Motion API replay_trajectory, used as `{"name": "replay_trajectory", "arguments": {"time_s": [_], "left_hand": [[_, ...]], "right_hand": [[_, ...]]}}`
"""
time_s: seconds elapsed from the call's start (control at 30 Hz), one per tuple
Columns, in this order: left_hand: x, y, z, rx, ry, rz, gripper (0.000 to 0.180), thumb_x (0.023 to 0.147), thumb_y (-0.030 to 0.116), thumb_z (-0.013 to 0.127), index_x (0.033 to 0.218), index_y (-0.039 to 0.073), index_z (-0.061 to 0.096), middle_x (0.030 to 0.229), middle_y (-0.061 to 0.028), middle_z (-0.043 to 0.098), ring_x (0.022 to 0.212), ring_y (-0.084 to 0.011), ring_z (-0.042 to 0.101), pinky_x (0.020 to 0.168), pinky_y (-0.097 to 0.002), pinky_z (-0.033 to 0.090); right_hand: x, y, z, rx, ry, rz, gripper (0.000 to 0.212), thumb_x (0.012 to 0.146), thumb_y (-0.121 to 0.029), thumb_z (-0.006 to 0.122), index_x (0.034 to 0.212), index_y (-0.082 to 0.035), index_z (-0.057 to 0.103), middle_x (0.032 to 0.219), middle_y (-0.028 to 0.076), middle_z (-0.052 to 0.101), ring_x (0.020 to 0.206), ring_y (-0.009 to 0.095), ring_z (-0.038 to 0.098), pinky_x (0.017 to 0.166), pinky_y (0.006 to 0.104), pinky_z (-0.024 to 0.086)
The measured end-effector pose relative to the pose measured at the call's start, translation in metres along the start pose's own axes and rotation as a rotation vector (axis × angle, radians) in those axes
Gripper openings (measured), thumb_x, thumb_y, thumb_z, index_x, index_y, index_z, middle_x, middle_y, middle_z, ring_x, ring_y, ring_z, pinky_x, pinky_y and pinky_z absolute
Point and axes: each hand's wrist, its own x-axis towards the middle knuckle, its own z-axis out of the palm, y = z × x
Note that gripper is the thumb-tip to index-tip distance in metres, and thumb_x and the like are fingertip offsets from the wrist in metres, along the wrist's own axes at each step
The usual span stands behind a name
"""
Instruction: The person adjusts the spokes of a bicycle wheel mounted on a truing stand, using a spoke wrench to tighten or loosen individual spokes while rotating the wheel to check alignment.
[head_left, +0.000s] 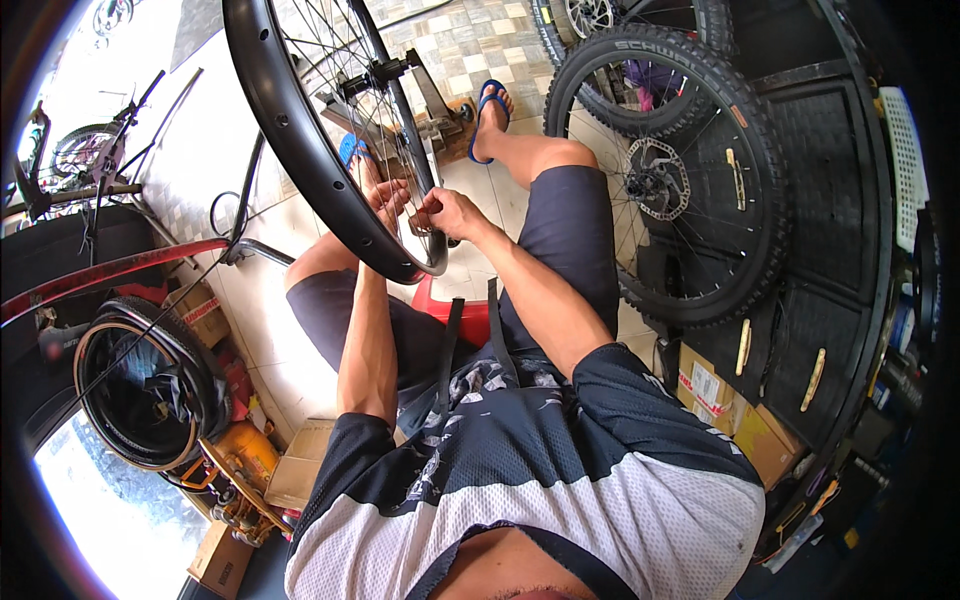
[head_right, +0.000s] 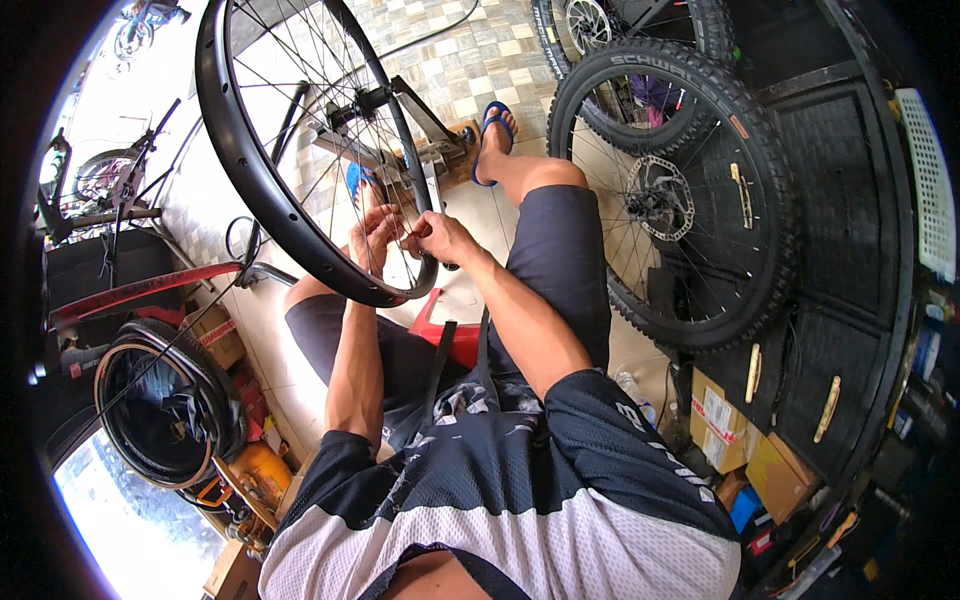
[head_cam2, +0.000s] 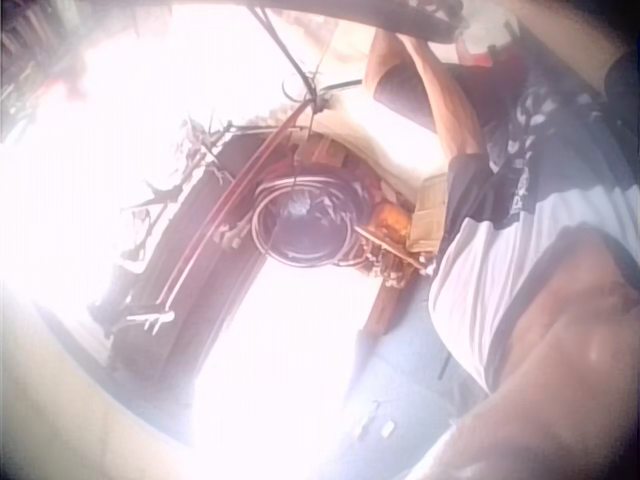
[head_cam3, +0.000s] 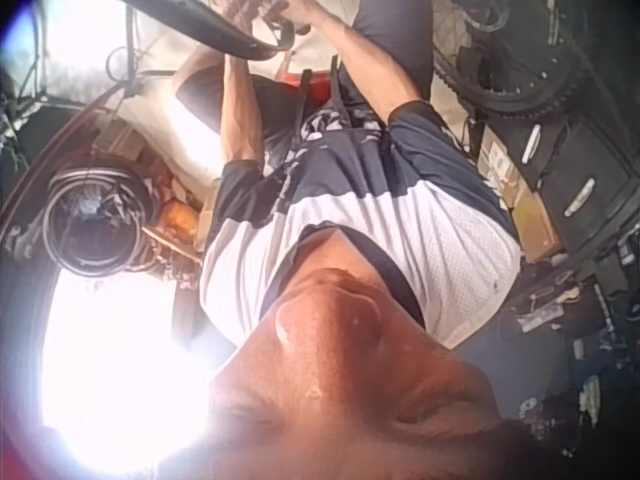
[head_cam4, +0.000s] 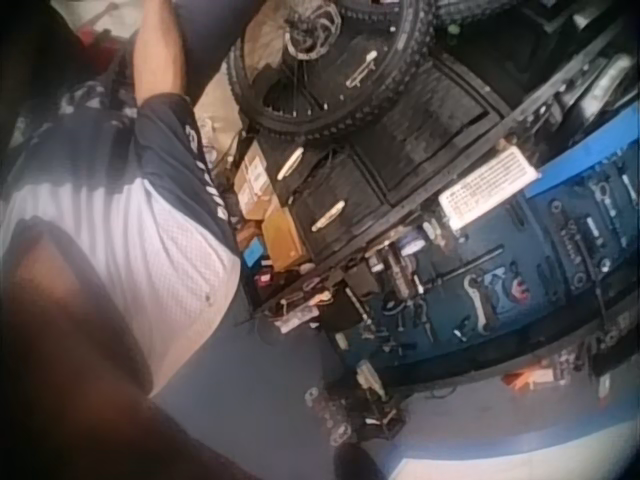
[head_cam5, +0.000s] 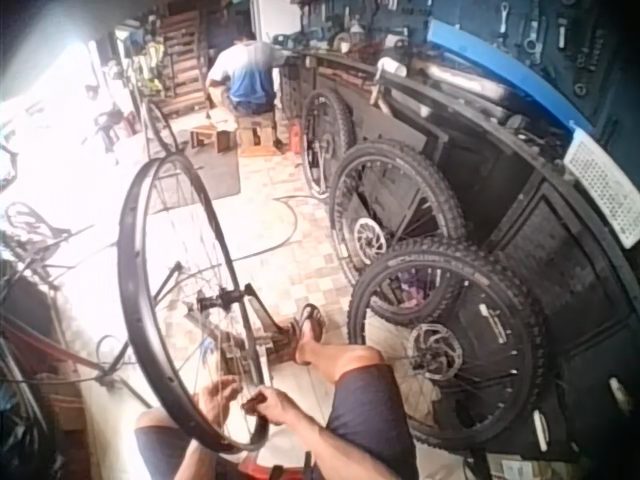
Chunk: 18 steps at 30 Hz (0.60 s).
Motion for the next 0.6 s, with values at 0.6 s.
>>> {"name": "replay_trajectory", "arguments": {"time_s": [0.6], "left_hand": [[-0.019, 0.036, 0.015, 0.013, 0.019, -0.075, 0.054, 0.101, 0.032, 0.066, 0.14, -0.003, 0.054, 0.121, -0.01, 0.067, 0.102, -0.017, 0.067, 0.089, -0.0323, 0.056]], "right_hand": [[-0.002, -0.009, -0.01, 0.052, -0.068, -0.117, 0.021, 0.09, -0.018, 0.076, 0.097, -0.002, 0.066, 0.085, 0.009, 0.072, 0.075, 0.018, 0.067, 0.067, 0.0343, 0.052]]}}
